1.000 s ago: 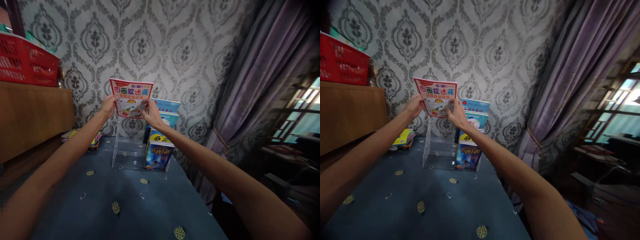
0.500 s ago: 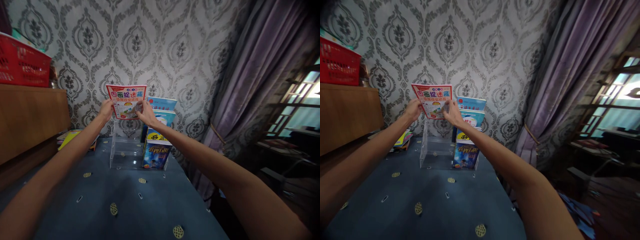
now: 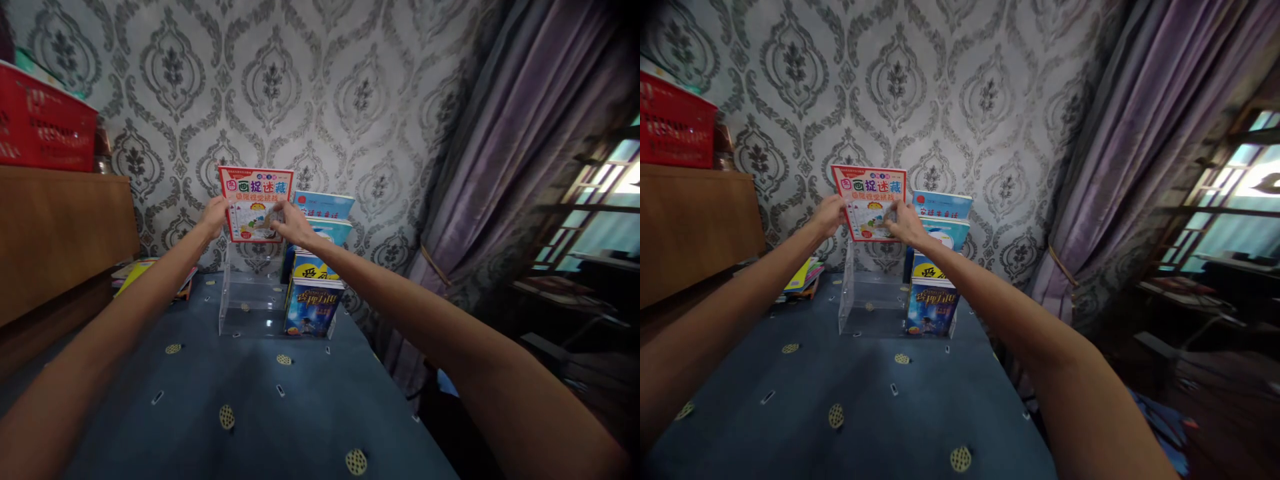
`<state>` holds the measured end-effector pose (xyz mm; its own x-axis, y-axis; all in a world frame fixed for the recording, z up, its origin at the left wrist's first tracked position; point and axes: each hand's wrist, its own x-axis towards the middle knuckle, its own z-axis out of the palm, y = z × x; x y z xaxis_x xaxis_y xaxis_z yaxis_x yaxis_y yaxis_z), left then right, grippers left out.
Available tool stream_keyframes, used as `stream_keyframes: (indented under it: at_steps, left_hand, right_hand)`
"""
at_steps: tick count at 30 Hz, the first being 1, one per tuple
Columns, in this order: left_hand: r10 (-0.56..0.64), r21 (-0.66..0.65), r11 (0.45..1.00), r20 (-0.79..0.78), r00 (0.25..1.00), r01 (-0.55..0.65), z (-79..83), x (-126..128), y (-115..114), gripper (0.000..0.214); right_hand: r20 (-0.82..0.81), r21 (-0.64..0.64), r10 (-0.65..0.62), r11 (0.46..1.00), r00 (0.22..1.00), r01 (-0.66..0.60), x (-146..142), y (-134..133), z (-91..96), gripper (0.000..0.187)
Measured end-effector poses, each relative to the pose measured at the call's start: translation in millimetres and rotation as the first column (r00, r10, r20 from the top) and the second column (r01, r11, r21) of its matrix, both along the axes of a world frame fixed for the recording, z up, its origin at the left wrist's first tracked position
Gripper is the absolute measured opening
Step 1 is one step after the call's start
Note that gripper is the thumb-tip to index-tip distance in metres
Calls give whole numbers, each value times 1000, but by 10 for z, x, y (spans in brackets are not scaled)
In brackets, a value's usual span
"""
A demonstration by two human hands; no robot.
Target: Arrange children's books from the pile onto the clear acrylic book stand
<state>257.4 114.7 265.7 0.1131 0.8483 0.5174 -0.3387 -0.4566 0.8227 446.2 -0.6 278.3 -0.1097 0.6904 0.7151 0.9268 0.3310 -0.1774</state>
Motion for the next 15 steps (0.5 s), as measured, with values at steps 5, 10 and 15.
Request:
stream_keyframes:
  at_steps: [5,10,15]
  left_hand:
    - [49,-9,999,-91,995,-50,68,22,126,18]
    - [26,-40,999,-145,989,-32,111,74,191,26]
    - [-50,-66,997,-177,983,39,10,136,237,32]
  right_hand:
    - [33,-3,-25,1000,999,25,19,44,46,34]
    - [19,34,-35,999,999,34,13,31,94,32]
    - [36,111,31,993,999,-35,-13,-87,77,32]
